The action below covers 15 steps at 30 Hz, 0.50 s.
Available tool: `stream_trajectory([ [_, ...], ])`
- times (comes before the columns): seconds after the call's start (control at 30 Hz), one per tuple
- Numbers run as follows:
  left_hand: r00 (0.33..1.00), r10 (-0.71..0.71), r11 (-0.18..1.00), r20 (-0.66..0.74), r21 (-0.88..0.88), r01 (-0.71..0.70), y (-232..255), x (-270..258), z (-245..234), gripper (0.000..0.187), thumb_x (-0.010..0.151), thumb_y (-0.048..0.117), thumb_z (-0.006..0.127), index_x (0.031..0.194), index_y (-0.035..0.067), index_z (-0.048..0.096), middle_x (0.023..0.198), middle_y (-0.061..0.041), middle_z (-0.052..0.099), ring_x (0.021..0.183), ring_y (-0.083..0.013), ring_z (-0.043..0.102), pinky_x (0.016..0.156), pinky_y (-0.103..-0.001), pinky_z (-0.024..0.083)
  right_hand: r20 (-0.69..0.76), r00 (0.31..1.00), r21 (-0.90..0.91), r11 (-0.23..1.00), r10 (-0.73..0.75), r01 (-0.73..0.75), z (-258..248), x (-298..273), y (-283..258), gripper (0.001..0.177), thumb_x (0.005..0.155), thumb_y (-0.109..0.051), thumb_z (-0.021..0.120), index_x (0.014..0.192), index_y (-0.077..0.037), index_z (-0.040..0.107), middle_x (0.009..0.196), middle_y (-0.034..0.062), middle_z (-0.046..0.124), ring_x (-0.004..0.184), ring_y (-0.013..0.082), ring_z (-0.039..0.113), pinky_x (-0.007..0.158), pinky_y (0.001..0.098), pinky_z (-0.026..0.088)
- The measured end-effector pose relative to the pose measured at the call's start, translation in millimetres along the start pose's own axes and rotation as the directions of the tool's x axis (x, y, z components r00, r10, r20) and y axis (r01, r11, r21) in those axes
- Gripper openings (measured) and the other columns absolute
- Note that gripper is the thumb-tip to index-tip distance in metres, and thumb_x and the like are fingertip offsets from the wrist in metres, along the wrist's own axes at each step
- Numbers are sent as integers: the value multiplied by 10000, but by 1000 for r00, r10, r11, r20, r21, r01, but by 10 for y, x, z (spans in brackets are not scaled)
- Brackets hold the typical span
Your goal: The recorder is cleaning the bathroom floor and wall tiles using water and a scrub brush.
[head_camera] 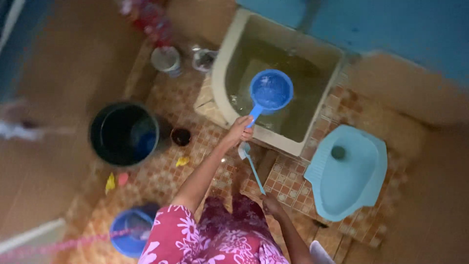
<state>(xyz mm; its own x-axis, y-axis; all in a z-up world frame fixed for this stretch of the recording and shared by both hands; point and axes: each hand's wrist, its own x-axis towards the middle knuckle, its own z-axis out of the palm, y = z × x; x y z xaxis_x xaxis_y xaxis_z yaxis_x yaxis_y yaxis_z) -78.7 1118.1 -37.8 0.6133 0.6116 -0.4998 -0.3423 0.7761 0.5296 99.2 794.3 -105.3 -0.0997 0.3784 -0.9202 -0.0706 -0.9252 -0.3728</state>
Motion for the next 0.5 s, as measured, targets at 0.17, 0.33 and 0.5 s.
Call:
stream_trajectory([
  [0.17, 992, 75, 993, -100, -86, -84, -46, -1012, -186, 277, 1018, 415, 620, 983, 218, 428, 616, 60, 368, 449, -35, 320, 379, -205, 216, 72, 996, -188, 980, -51, 64, 164, -45, -253, 373, 1006, -416, 581, 1011, -46, 543, 578, -5, 421, 442, 133, 375, 402, 321, 292],
  [0.33, 960, 178, 965, -217, -151, -213, -185, -2333, -395, 295, 1038, 451, 584, 997, 209, 421, 636, 57, 379, 462, -28, 325, 397, -202, 211, 119, 982, -497, 847, -146, 186, 194, 517, -252, 430, 1000, -472, 601, 980, -43, 619, 576, -10, 471, 477, 125, 455, 424, 307, 352],
  [0.5, 888, 245, 906, -390, -234, -353, -700, -3505, -636, 234, 1019, 423, 556, 1017, 227, 428, 622, 56, 382, 449, -15, 308, 391, -190, 200, 143, 989, -510, 855, -26, 97, 716, 447, -453, 309, 953, -479, 631, 967, -175, 584, 573, -33, 365, 457, 129, 362, 412, 329, 278],
])
